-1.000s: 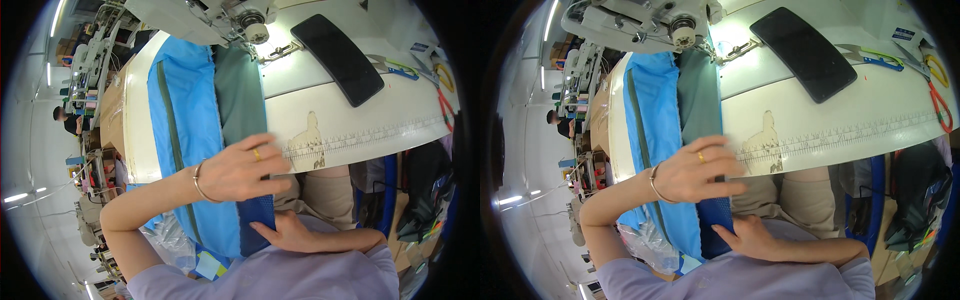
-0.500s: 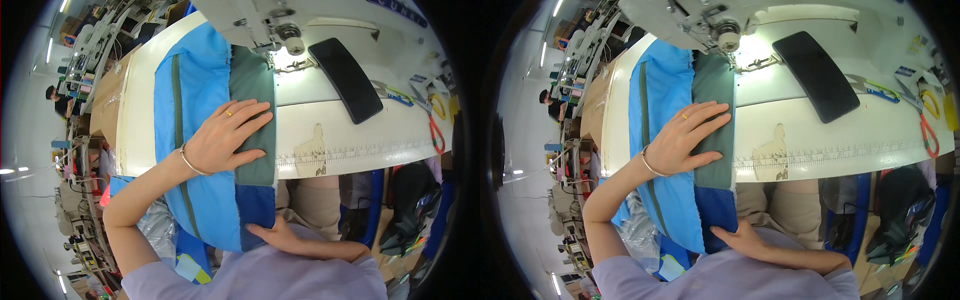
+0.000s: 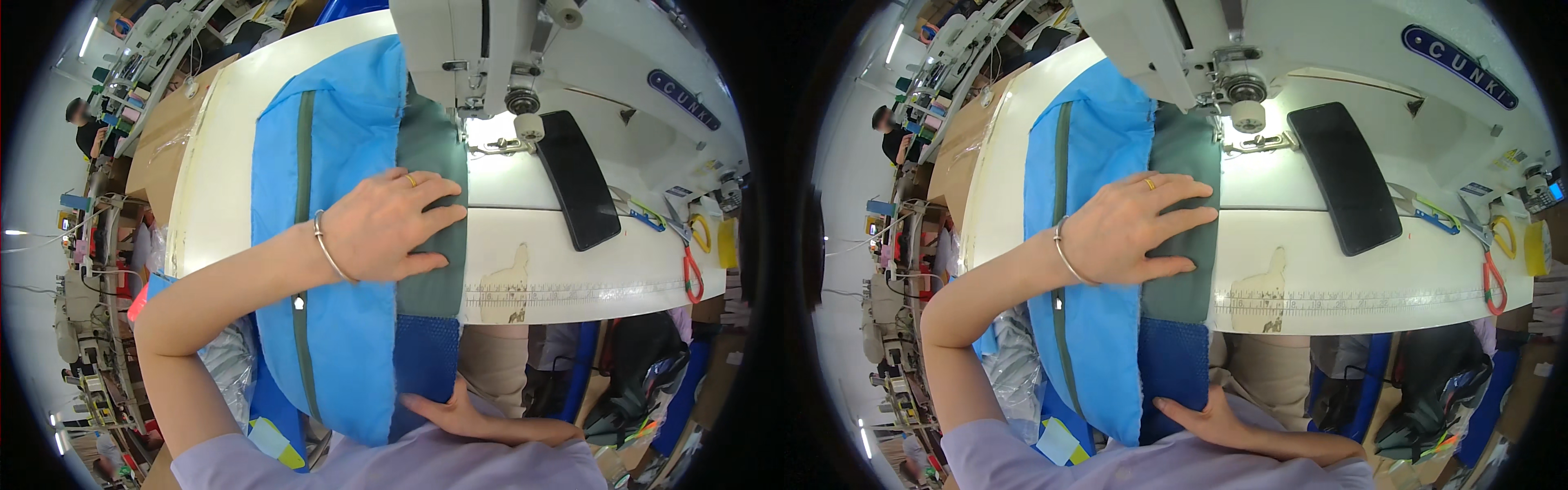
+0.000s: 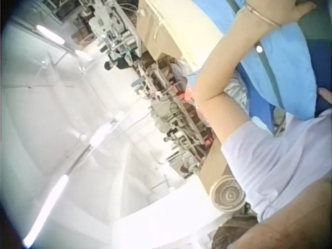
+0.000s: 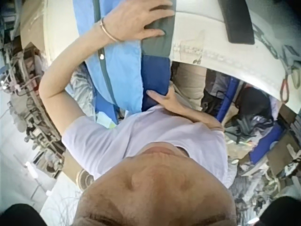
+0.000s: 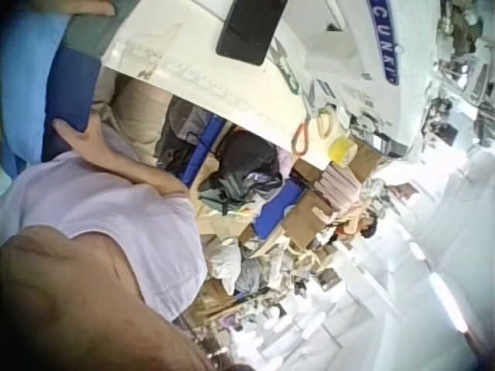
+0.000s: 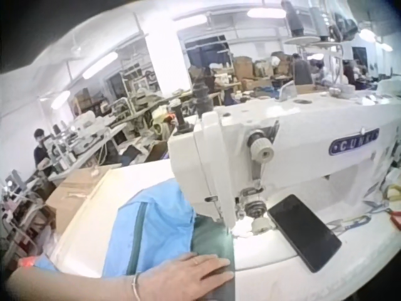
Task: The person aligns a blue mesh fabric strip along the edge of a light blue bag and sews it using a sewing machine. They repeatedly adjust the fabric and rotate the bag to guide the material under the needle, ensuring the seam is straight.
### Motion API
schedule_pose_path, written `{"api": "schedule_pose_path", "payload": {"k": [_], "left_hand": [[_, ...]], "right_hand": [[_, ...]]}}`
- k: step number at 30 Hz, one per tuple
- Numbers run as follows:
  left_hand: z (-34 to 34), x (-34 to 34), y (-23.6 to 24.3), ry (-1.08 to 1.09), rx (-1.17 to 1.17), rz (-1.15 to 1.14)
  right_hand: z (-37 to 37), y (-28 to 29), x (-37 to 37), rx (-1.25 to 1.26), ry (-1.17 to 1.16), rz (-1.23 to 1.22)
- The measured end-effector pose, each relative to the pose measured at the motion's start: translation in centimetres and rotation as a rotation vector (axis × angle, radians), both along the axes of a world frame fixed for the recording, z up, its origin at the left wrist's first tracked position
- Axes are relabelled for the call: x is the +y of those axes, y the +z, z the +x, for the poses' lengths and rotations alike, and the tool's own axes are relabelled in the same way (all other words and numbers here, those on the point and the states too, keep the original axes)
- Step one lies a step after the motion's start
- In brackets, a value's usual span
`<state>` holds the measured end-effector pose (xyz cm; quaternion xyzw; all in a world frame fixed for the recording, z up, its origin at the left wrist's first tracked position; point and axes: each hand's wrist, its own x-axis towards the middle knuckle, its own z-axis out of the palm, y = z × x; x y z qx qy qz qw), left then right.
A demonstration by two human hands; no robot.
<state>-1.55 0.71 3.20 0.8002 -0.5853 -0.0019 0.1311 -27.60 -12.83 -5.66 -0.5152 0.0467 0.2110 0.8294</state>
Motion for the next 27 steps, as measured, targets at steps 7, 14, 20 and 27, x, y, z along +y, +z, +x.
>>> {"api": "schedule_pose_path", "payload": {"k": [7, 14, 20, 27], "left_hand": [[3.9, -1.0, 0.6, 0.008, -0.007, 0.067], [3.4, -1.9, 1.4, -0.041, -0.135, 0.151], [-1.5, -0.3, 1.2, 0.094, 0.02, -0.012], [-0.4, 1.6, 1.3, 0.259, 0.368, -0.104]], "right_hand": [[3.2, 0.3, -0.1, -0.007, -0.106, 0.03], [5.4, 1.4, 0.4, -0.158, -0.172, -0.199], [5.1, 4.5, -1.0, -0.551, -0.165, -0.303], [7.9, 7.6, 0.2, -0.915, -0.407, -0.468]]}}
